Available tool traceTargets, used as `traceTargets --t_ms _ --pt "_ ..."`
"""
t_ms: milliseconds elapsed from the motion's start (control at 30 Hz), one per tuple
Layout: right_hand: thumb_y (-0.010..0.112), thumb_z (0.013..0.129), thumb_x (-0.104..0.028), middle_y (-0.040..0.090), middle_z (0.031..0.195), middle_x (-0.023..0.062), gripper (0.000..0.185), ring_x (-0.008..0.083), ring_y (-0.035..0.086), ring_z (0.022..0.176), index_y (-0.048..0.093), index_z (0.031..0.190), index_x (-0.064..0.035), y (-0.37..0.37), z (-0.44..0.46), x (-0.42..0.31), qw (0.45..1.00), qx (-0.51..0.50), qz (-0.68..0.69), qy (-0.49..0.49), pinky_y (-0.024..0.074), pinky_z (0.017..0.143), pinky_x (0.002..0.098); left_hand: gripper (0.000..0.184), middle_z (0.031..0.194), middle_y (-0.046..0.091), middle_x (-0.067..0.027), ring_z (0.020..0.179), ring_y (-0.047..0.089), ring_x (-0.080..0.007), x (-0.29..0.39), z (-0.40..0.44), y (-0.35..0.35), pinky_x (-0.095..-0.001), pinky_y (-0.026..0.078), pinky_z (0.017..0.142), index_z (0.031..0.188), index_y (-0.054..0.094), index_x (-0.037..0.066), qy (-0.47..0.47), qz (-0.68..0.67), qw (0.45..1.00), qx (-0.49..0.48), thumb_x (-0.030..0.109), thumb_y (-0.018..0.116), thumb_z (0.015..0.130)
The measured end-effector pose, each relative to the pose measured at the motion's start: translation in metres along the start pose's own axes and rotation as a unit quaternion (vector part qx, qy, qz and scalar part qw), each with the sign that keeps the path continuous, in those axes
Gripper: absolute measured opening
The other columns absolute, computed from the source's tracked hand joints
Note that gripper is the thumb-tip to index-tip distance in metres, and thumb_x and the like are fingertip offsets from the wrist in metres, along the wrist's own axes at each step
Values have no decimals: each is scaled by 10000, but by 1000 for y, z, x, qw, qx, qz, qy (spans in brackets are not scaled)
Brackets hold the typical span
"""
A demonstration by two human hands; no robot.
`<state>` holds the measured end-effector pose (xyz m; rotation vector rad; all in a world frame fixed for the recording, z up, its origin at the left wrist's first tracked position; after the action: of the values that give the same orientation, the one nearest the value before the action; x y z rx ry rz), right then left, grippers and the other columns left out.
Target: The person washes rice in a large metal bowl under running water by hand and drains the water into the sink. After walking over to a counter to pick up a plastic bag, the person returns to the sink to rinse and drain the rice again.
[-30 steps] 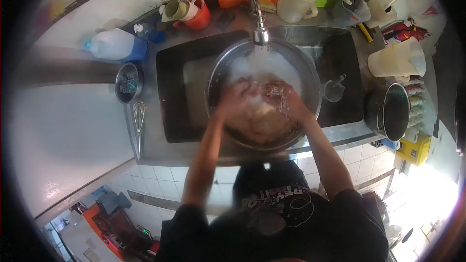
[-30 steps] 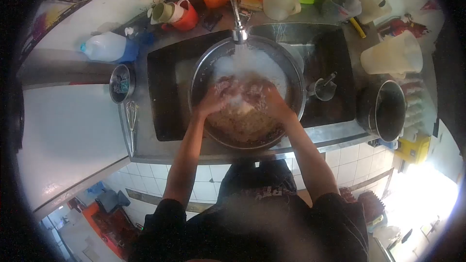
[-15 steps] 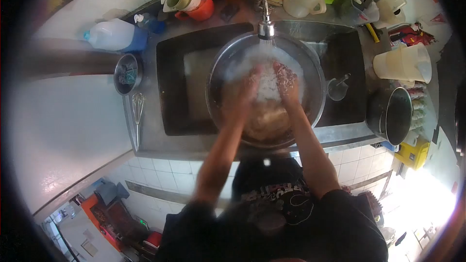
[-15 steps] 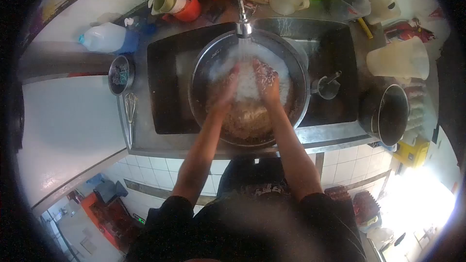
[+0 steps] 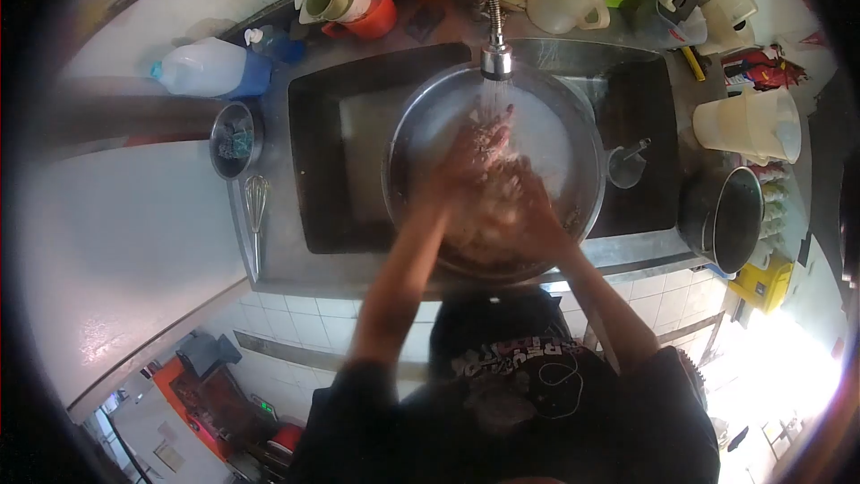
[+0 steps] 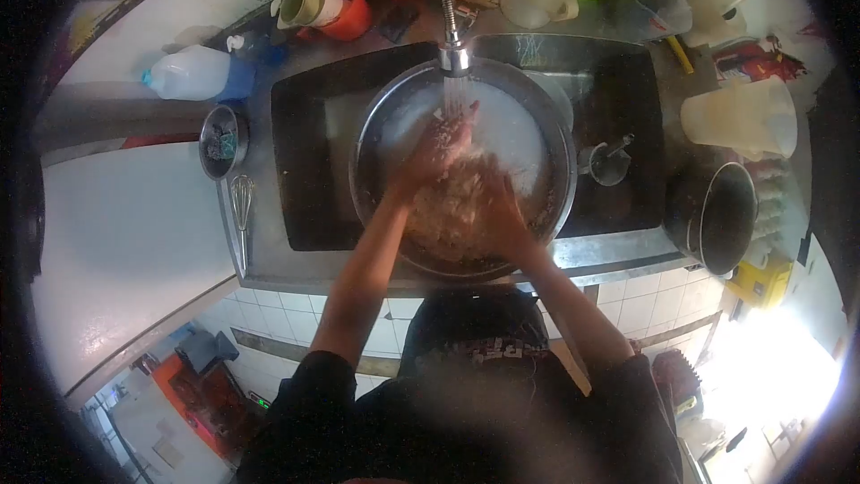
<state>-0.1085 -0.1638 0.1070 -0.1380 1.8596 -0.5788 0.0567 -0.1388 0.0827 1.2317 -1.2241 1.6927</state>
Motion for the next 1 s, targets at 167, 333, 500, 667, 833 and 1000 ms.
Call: traceTargets --t_ms 167,333,500,667,833,1000 --pt "564 805 -181 153 1443 243 665 455 185 1317 287 1388 -18 -4 25 12 899 68 -433 8 231 1011 625 419 1196 561 -158 1101 513 -353 -41 -17 -13 -416 422 921 1203 543 48 95 403 908 64 324 488 894" --pt "618 747 -222 328 1377 196 697 376 301 1282 339 1361 -46 -17 88 38 934 207 -185 225 355 988 506 422 1187 559 -198 1091 508 -381 -13 -11 -13 -464 424 893 1242 494 26 -384 291 875 44 281 456 908" --pt "635 750 -197 485 1185 249 580 375 514 1052 416 1230 43 3 108 111 966 145 -35 209 413 895 437 609 1294 444 -190 1213 411 -285 -94 -48 14 -411 344 978 1325 363 -9 -159 190 968 -32 382 525 886" --pt "607 817 -263 483 1248 214 617 348 522 1089 355 1300 26 28 66 43 910 237 339 -34 400 936 430 785 1410 318 -126 1277 333 -231 -4 -57 13 -365 266 1050 1399 249 7 2 -107 991 79 478 562 855" --pt "551 880 -282 417 1326 181 611 280 389 1242 297 1360 0 0 62 32 865 103 490 -24 350 1012 375 727 1430 303 -109 1292 324 -240 24 -21 2 -361 243 1074 1408 244 33 -190 -184 959 99 464 506 884" --pt "577 829 -300 173 1457 229 682 413 272 1306 282 1387 -42 9 4 12 995 -43 -15 -91 169 1087 496 662 1437 301 -105 1299 321 -280 14 -13 -15 -382 230 1088 1411 252 57 -284 -23 959 5 427 467 906"
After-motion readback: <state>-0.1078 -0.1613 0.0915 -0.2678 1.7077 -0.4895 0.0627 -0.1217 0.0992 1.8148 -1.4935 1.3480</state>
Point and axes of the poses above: each hand's wrist, its own z-axis towards the middle knuckle, its own y-axis out of the palm, x = y × z, the point moved 2 cm from there along z, towards the middle knuckle
